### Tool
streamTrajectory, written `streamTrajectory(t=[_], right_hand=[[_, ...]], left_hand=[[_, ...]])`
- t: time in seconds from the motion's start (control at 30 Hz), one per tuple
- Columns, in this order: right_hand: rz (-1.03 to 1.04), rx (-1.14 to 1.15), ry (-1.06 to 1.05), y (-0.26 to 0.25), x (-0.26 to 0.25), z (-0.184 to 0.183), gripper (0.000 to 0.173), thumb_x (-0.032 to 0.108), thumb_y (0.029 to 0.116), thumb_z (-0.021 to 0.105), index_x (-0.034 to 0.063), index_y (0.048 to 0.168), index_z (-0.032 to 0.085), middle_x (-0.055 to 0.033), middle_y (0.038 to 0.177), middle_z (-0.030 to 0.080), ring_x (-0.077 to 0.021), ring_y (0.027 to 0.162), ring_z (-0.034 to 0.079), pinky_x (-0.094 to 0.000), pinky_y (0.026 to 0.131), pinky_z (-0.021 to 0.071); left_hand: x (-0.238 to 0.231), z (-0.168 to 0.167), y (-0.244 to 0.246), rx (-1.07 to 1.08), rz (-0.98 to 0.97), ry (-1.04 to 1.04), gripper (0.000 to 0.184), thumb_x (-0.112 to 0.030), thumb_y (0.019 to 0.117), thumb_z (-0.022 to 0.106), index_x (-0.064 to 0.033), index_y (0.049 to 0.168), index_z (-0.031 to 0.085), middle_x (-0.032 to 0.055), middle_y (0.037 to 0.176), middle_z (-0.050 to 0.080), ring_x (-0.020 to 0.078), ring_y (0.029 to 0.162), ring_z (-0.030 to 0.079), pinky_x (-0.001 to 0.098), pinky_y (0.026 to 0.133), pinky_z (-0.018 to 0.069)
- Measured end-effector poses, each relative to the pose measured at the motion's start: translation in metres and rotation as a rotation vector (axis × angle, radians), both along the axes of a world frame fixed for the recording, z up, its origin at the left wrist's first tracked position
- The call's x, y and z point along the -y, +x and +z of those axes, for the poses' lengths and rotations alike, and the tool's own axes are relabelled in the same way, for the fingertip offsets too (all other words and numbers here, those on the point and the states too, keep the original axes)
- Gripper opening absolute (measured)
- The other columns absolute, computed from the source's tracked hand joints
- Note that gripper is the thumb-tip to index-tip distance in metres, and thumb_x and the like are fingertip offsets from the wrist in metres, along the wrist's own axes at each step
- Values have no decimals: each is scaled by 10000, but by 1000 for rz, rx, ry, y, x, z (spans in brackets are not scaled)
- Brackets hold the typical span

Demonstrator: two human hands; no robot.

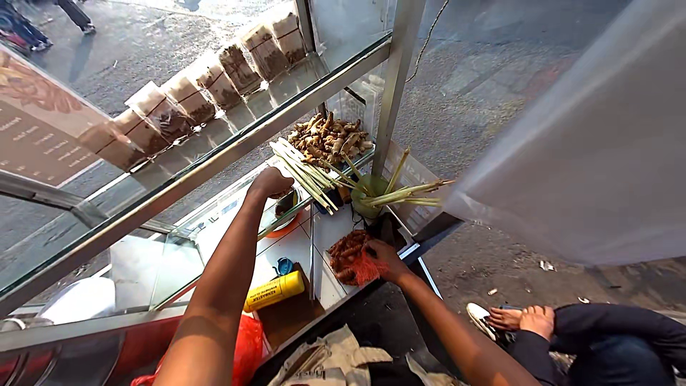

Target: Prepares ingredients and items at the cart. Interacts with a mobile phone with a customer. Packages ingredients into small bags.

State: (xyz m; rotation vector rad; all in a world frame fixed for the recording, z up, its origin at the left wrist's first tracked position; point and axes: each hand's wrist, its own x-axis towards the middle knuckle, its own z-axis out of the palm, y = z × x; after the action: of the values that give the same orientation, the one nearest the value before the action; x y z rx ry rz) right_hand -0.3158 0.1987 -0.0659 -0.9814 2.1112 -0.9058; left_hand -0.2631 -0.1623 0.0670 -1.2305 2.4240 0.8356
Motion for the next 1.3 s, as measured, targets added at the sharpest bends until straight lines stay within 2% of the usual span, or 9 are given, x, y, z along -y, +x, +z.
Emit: streamTrajectory(t=[0.23,0.33,0.43,0.53,0.6,0.73,0.9,1.13,1.3], right_hand=[[-6,14,-7,-2,0,1,228,112,988,587,-53,1117,678,-217,1162,651,-285,1092,636,-414,990,501],[-8,12,-1,-2,1,-1,254,120,992,575,-58,1148,669,-222,1199,653,-300,1129,635,-435,1020,494],[-13,13,-6,-2,1,-2,260,122,991,568,-58,1147,670,-227,1193,653,-307,1134,633,-440,1024,491],[-8,10,2,-3,2,-2,254,124,992,571,-53,1141,673,-222,1191,654,-298,1132,633,-430,1019,491],[0,4,12,-4,3,-1,253,127,991,576,-53,1140,672,-223,1188,653,-299,1130,631,-432,1017,488],[11,12,30,-5,6,2,243,125,998,582,-57,1136,668,-221,1186,649,-290,1125,630,-419,1018,487],[6,28,28,-5,6,1,239,124,994,591,-52,1135,669,-217,1182,649,-290,1123,627,-420,1014,484],[-4,45,11,-6,4,0,243,124,994,584,-57,1132,670,-224,1191,651,-298,1131,629,-427,1021,483],[6,55,35,-6,6,5,244,128,995,579,-57,1129,669,-222,1187,648,-306,1139,622,-435,1026,479]], left_hand=[[-16,-1,23,-69,26,-65,478,-414,1017,538,-30,777,692,77,690,681,180,590,636,438,635,541],[-26,8,37,-132,71,-22,447,-380,1028,541,8,872,699,119,765,698,231,673,670,488,704,563],[-32,14,49,-174,94,-49,427,-365,1034,523,-9,882,702,111,760,698,224,657,666,474,682,561],[-28,2,50,-117,62,-162,625,-544,1036,468,13,865,693,202,813,692,367,764,687,610,734,537],[-21,-3,45,-35,20,-192,727,-653,1001,474,29,883,695,237,858,687,408,828,688,643,775,525],[-11,-5,37,37,-17,-112,510,-423,1048,495,22,899,694,184,822,687,318,738,666,555,725,529],[-15,-4,41,-2,66,-63,459,-408,1038,514,-51,813,696,40,683,677,124,556,608,361,605,529],[-43,15,61,-22,103,-36,370,-328,1064,507,-33,920,676,29,695,648,88,555,581,286,597,510],[-48,21,65,-84,101,-49,267,-239,996,634,14,1067,589,90,819,675,130,659,666,331,688,578]])
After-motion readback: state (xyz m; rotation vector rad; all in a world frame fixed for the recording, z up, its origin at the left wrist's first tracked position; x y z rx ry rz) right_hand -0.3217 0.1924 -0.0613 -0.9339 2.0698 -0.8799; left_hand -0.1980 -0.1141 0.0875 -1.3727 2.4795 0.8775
